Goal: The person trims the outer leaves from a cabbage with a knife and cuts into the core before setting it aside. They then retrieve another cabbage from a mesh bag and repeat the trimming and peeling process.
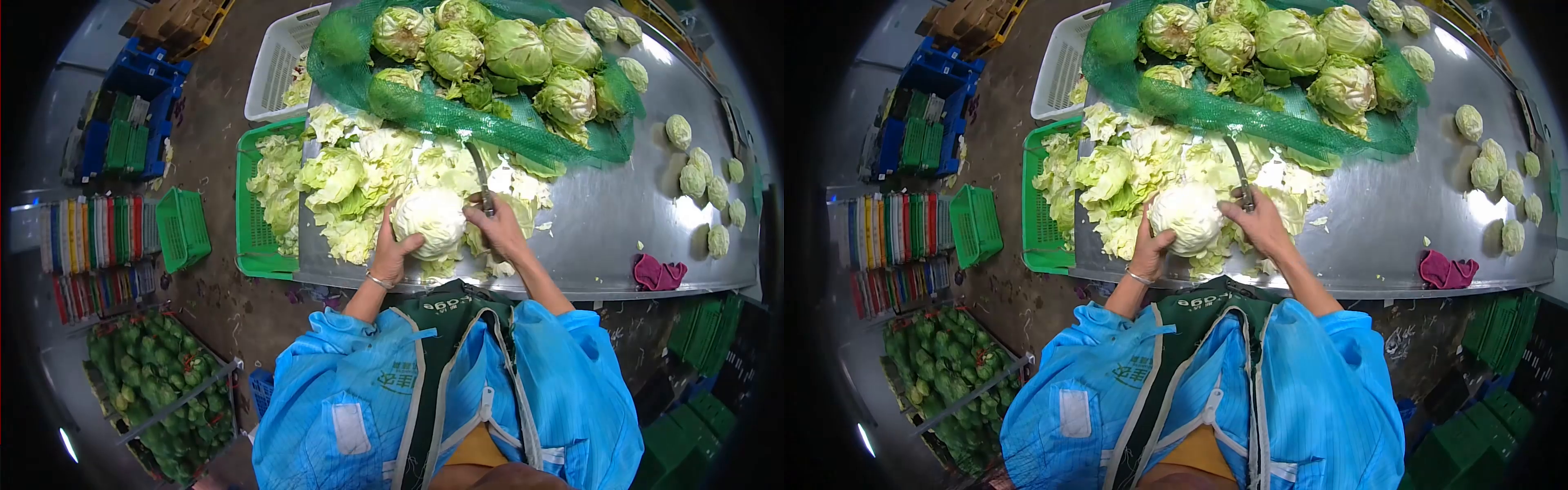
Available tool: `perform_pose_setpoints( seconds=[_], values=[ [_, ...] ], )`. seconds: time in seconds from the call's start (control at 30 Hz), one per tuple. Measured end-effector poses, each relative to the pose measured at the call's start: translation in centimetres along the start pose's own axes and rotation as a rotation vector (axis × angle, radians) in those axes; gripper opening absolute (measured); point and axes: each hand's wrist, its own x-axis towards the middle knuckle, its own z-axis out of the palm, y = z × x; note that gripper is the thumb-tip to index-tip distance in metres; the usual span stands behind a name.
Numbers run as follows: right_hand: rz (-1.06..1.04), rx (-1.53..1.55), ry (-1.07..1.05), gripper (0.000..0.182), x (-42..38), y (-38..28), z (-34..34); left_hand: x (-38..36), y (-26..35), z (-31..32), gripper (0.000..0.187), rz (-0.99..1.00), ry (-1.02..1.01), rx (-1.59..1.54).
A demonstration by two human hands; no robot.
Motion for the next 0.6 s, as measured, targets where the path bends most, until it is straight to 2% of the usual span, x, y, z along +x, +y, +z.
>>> perform_pose_setpoints(
  seconds=[0.07, 0.13, 0.17, 0.27, 0.4, 0.5, 0.6],
  values=[
    [-0.214, -0.312, -0.003, 0.031, -0.9, -1.2, -1.5, -0.4, -0.8, -1.5, 0.081, -0.164, 0.004, -0.183],
    [-0.344, -0.535, -0.056, 0.025, -2.1, -1.5, -2.2, -1.2, -1.1, -1.7, 0.076, -0.182, -0.003, -0.264],
    [-0.509, -0.630, -0.083, 0.017, -2.5, -1.6, -2.4, -1.5, -1.2, -1.8, 0.077, -0.209, 0.010, -0.324],
    [-0.589, -0.812, -0.167, 0.016, -3.0, -2.2, -2.4, -2.0, -1.1, -1.9, 0.084, -0.243, -0.011, -0.367],
    [-0.657, -0.912, -0.201, 0.016, -3.4, -3.0, -2.3, -2.5, -0.2, -2.2, 0.091, -0.277, -0.098, -0.397],
    [-0.707, -0.878, -0.228, 0.016, -4.0, -3.9, -2.2, -3.1, 0.5, -1.7, 0.098, -0.312, -0.107, -0.384],
    [-0.774, -0.831, -0.201, 0.017, -3.7, -2.4, -2.3, -3.6, 0.9, -1.7, 0.090, -0.338, -0.295, -0.484]
  ],
)
